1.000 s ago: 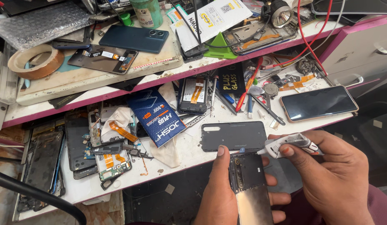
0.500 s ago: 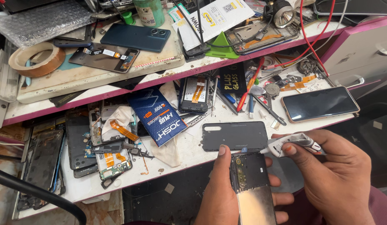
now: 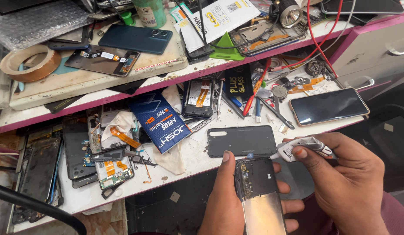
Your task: The person scrapes adhesive residue from the back of a disassembled smartphone using a metal tool, then applies fresh adhesive from a tube along the frame edges.
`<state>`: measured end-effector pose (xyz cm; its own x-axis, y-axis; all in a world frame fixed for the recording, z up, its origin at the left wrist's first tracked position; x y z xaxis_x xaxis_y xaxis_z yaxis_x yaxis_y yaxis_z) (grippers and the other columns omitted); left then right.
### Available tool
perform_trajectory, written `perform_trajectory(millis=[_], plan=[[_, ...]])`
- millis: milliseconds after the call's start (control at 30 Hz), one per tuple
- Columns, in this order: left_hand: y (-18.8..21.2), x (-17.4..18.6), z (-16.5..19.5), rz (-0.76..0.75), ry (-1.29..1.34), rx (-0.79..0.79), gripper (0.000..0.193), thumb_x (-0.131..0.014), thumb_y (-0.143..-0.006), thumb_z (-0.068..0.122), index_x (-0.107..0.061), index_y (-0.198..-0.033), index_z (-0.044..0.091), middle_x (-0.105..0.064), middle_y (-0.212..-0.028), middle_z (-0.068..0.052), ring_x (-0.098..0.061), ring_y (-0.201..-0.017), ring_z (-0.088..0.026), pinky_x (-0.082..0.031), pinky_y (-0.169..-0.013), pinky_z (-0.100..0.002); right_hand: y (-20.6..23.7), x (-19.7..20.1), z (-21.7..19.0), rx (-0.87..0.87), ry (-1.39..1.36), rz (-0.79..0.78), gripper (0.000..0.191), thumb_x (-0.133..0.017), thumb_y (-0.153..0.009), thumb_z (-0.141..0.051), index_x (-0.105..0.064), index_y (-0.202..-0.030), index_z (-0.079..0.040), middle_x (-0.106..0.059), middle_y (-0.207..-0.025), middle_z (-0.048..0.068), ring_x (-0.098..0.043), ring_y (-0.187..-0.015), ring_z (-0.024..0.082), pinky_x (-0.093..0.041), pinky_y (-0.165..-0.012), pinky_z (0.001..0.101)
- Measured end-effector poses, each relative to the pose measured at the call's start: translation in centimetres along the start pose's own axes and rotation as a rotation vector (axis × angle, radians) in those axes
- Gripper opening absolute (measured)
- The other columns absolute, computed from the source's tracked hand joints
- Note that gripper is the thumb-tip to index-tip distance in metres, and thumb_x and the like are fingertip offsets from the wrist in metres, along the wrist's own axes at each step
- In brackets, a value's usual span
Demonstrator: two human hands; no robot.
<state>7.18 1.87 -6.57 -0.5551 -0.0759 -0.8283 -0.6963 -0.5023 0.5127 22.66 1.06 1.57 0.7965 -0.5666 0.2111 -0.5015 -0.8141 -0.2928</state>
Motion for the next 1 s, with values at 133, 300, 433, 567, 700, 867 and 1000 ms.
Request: perform_trajectory(millis=[133,300,433,567,700,867,1000], plan=[[0.1,-0.1,0.2,0.011,-0.008,0.001,0.094,-0.026,-0.097,0.079,-0.067,-0.131,0.002,-0.069,-0.097,-0.018,-0.075,-0.082,-0.042,-0.061,-0.064,-0.054,0.0,0.0,-0.1,0.008,-0.041,-0.001,0.022,-0.076,-0.087,0.005,-0.073,-0.109,0.005,-0.076,-0.097,0.009,-0.068,-0.086,0.008,-0.055,-0.076,0.0234],[0.4,-0.5,0.4,-0.017,0.009,-0.025,0.095,-0.026,-0.098,0.078,-0.066,-0.133,-0.001,-0.067,-0.097,-0.016,-0.075,-0.082,-0.041,-0.062,-0.064,-0.053,0.0,0.1,-0.1,0.011,-0.048,0.008,0.02,-0.075,-0.089,0.005,-0.072,-0.109,0.005,-0.076,-0.096,0.009,-0.067,-0.086,0.008,-0.054,-0.075,0.0232],[0.5,-0.6,0.4,0.018,-0.008,-0.024,0.094,-0.025,-0.099,0.076,-0.068,-0.133,-0.001,-0.067,-0.094,-0.016,-0.076,-0.079,-0.039,-0.062,-0.063,-0.053,0.0,0.1,-0.1,0.015,-0.032,0.015,0.021,-0.075,-0.089,0.005,-0.072,-0.11,0.005,-0.076,-0.096,0.009,-0.067,-0.085,0.008,-0.054,-0.075,0.023],[0.6,-0.7,0.5,0.057,-0.007,-0.003,0.094,-0.025,-0.099,0.075,-0.069,-0.131,-0.001,-0.067,-0.091,-0.016,-0.076,-0.076,-0.038,-0.063,-0.063,-0.053,0.0,0.1,-0.2,0.019,-0.032,0.016,0.021,-0.075,-0.089,0.005,-0.072,-0.111,0.006,-0.076,-0.096,0.01,-0.067,-0.084,0.008,-0.054,-0.074,0.0231],[0.8,-0.9,0.6,0.06,-0.012,-0.026,0.092,-0.024,-0.099,0.075,-0.07,-0.129,0.0,-0.068,-0.091,-0.016,-0.076,-0.075,-0.038,-0.063,-0.062,-0.053,0.0,0.1,0.0,0.013,-0.057,0.013,0.019,-0.073,-0.09,0.005,-0.071,-0.109,0.006,-0.076,-0.096,0.01,-0.07,-0.085,0.01,-0.058,-0.076,0.0244],[0.8,-1.2,0.7,0.026,0.004,-0.035,0.093,-0.024,-0.099,0.076,-0.069,-0.128,0.0,-0.068,-0.091,-0.016,-0.076,-0.076,-0.039,-0.062,-0.062,-0.054,-0.1,0.2,0.2,0.017,0.002,0.019,0.015,-0.073,-0.091,0.005,-0.071,-0.106,0.007,-0.075,-0.094,0.011,-0.07,-0.084,0.011,-0.058,-0.077,0.0257],[0.9,-1.1,0.7,0.016,0.011,-0.031,0.093,-0.024,-0.099,0.076,-0.069,-0.128,0.0,-0.068,-0.091,-0.015,-0.076,-0.078,-0.039,-0.062,-0.062,-0.054,-0.1,0.1,0.1,0.028,-0.029,0.016,0.013,-0.072,-0.093,0.005,-0.07,-0.106,0.008,-0.074,-0.095,0.012,-0.07,-0.086,0.012,-0.059,-0.079,0.0262]])
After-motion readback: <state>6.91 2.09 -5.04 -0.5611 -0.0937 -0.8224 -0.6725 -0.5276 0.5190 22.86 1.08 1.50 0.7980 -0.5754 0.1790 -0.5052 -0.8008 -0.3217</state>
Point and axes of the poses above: each hand's wrist, its own y-axis away from the middle knuckle, its own x-axis out of the back of the hand, z = x × y, the point moved 7 cm from there along -y, towards the middle knuckle
